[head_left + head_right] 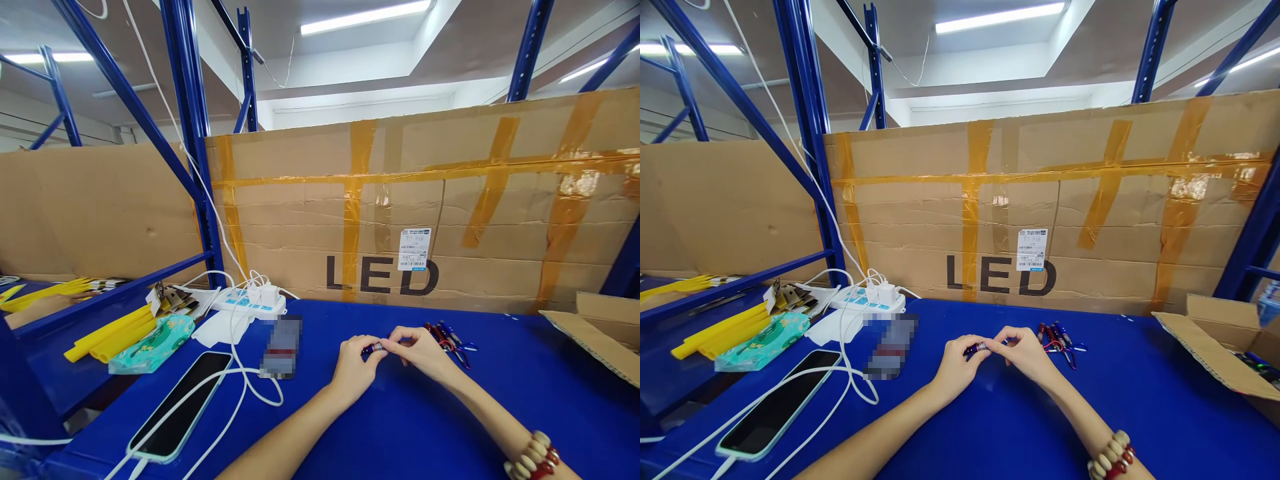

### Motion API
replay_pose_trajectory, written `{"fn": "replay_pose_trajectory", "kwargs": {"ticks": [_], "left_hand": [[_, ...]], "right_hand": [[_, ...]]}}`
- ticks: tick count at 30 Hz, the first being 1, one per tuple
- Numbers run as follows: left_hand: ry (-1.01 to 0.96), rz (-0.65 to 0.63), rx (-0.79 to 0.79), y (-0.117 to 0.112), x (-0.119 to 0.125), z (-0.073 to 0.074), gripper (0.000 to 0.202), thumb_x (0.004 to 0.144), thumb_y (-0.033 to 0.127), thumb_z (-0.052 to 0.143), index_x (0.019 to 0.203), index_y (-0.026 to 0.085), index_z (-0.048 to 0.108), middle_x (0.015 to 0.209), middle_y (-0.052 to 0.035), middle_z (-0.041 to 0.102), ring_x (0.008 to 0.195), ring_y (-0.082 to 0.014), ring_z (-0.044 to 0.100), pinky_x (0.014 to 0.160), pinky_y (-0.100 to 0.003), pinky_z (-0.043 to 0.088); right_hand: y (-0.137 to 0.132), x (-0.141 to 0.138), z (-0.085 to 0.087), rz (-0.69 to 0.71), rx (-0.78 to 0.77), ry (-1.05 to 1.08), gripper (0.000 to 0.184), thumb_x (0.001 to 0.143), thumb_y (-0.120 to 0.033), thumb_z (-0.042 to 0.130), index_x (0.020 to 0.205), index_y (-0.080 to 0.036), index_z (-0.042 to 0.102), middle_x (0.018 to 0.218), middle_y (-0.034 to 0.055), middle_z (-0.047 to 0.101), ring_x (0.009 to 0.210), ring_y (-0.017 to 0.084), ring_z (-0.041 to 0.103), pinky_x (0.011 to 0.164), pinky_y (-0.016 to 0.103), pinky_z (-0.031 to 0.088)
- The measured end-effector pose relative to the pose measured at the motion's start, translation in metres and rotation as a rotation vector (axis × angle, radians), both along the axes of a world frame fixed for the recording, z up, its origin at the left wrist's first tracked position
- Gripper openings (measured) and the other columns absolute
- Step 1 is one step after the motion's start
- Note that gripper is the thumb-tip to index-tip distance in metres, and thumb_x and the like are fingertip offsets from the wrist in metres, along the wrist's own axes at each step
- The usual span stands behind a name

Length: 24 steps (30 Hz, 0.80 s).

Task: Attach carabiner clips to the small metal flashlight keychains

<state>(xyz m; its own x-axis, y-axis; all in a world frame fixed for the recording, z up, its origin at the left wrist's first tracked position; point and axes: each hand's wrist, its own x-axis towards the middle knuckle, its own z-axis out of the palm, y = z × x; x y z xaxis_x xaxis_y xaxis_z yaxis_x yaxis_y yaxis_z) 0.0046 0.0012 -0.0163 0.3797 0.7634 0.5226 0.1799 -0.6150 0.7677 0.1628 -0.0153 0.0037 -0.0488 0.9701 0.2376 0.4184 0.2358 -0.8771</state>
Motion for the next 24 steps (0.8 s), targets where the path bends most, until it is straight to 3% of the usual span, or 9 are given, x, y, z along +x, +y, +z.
{"fn": "replay_pose_trajectory", "kwargs": {"ticks": [5, 10, 16, 24], "left_hand": [[0.062, -0.033, -0.127, 0.004, 0.0, -0.003, 0.019, 0.079, 0.027, 0.047, 0.085, 0.017, 0.061, 0.071, -0.0002, 0.058, 0.064, -0.0114, 0.05, 0.059, -0.021, 0.036], [-0.017, -0.138, -0.175, 0.003, -0.001, 0.004, 0.019, 0.079, 0.029, 0.044, 0.071, 0.013, 0.052, 0.058, 0.002, 0.045, 0.057, -0.0085, 0.044, 0.058, -0.019, 0.034], [0.057, -0.243, -0.14, 0.004, -0.005, 0.007, 0.023, 0.08, 0.03, 0.042, 0.067, 0.013, 0.049, 0.057, 0.0018, 0.046, 0.057, -0.0084, 0.042, 0.059, -0.02, 0.033], [0.135, -0.333, -0.2, 0.008, -0.009, 0.003, 0.018, 0.077, 0.029, 0.047, 0.077, 0.012, 0.056, 0.06, 0.0015, 0.049, 0.056, -0.0077, 0.044, 0.058, -0.019, 0.033]], "right_hand": [[-0.002, -0.001, 0.004, -0.017, 0.102, -0.022, 0.035, 0.06, -0.045, 0.068, 0.073, -0.013, 0.063, 0.068, 0.0026, 0.057, 0.043, 0.006, 0.045, 0.041, 0.019, 0.036], [-0.002, 0.002, 0.008, 0.07, 0.212, -0.055, 0.032, 0.064, -0.046, 0.066, 0.072, -0.014, 0.067, 0.078, 0.0052, 0.055, 0.044, 0.006, 0.047, 0.042, 0.021, 0.04], [-0.003, 0.005, 0.01, 0.087, 0.223, -0.049, 0.032, 0.062, -0.045, 0.069, 0.072, -0.015, 0.069, 0.077, 0.0045, 0.054, 0.044, 0.005, 0.047, 0.043, 0.02, 0.039], [0.0, 0.006, -0.001, 0.111, 0.155, -0.041, 0.032, 0.058, -0.045, 0.071, 0.063, -0.014, 0.067, 0.074, 0.0035, 0.053, 0.046, 0.005, 0.045, 0.045, 0.021, 0.039]]}}
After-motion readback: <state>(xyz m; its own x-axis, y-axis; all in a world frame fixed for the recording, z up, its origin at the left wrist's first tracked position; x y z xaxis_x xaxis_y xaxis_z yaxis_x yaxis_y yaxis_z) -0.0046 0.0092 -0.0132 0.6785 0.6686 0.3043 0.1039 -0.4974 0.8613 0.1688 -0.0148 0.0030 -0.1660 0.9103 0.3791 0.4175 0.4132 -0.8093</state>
